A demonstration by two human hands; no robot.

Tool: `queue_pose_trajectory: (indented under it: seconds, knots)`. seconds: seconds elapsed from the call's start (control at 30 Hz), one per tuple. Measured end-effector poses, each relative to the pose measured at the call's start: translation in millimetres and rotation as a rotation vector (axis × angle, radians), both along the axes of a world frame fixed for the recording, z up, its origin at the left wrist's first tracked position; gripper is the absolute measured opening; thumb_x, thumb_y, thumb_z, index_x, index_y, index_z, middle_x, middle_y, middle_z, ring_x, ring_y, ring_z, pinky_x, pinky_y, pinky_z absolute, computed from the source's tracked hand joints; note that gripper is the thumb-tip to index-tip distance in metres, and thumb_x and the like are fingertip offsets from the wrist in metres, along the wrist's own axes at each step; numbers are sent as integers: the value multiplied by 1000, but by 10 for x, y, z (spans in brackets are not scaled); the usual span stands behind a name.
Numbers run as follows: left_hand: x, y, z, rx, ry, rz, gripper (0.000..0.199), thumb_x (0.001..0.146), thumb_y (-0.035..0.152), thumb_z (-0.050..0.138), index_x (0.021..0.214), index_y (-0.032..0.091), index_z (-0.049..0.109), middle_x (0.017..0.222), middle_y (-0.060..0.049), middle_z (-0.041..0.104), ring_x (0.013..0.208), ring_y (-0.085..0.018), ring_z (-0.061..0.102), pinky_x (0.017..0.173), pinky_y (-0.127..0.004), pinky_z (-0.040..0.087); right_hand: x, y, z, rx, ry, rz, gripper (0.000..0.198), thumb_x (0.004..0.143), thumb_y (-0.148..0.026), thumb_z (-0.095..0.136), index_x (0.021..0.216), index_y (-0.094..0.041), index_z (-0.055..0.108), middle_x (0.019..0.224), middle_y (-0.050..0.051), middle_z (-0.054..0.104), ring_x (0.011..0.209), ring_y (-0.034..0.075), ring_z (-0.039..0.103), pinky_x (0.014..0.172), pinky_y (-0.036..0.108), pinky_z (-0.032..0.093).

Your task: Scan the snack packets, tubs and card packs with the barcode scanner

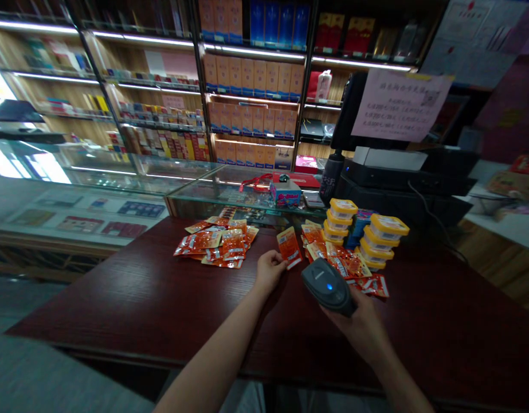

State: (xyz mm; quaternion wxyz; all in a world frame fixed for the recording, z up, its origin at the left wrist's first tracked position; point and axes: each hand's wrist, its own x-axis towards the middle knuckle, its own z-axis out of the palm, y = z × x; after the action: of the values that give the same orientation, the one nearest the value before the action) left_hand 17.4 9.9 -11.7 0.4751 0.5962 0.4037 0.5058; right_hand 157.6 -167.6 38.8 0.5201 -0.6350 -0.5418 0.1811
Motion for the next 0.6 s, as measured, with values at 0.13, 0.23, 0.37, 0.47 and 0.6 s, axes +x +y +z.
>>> queue_pose_trajectory:
  seconds: [0.13, 0.23, 0.37, 0.47, 0.6]
  knots:
    - [-6, 4, -2, 83, 117, 31, 19, 60, 22, 67, 54, 17, 51, 53, 4, 52, 52, -9, 47, 51, -19, 34, -89, 63, 83, 10, 98, 2, 41, 67, -42, 68, 99, -17, 67, 97, 9, 73, 89, 25, 67, 80, 36, 53]
    - [-11, -2, 12, 139, 214, 68, 22, 60, 23, 68, 50, 17, 49, 53, 3, 52, 52, -9, 46, 52, -20, 32, -110, 93, 103, 23, 105, 2, 41, 67, -41, 68, 100, -17, 67, 98, 9, 73, 90, 25, 67, 83, 37, 52]
    - [0, -11, 2, 57, 124, 12, 19, 61, 25, 66, 55, 17, 49, 55, 3, 53, 52, -9, 47, 52, -20, 33, -127, 105, 112, 31, 95, -7, 39, 67, -40, 67, 99, -18, 67, 99, 8, 73, 90, 25, 67, 83, 37, 52]
    - [14, -13, -12, -4, 21, -30, 20, 59, 25, 66, 58, 18, 47, 56, 4, 52, 52, -9, 48, 52, -19, 35, -114, 86, 107, 25, 45, 1, 37, 69, -43, 65, 97, -19, 67, 95, 8, 73, 86, 24, 67, 79, 35, 52]
    - [17, -18, 0, 0, 17, -15, 21, 58, 22, 67, 56, 17, 46, 55, 4, 51, 53, -8, 47, 52, -19, 36, 4, 9, -8, -17, -303, -84, 31, 73, -41, 59, 97, -22, 65, 89, 6, 73, 78, 24, 67, 69, 33, 51]
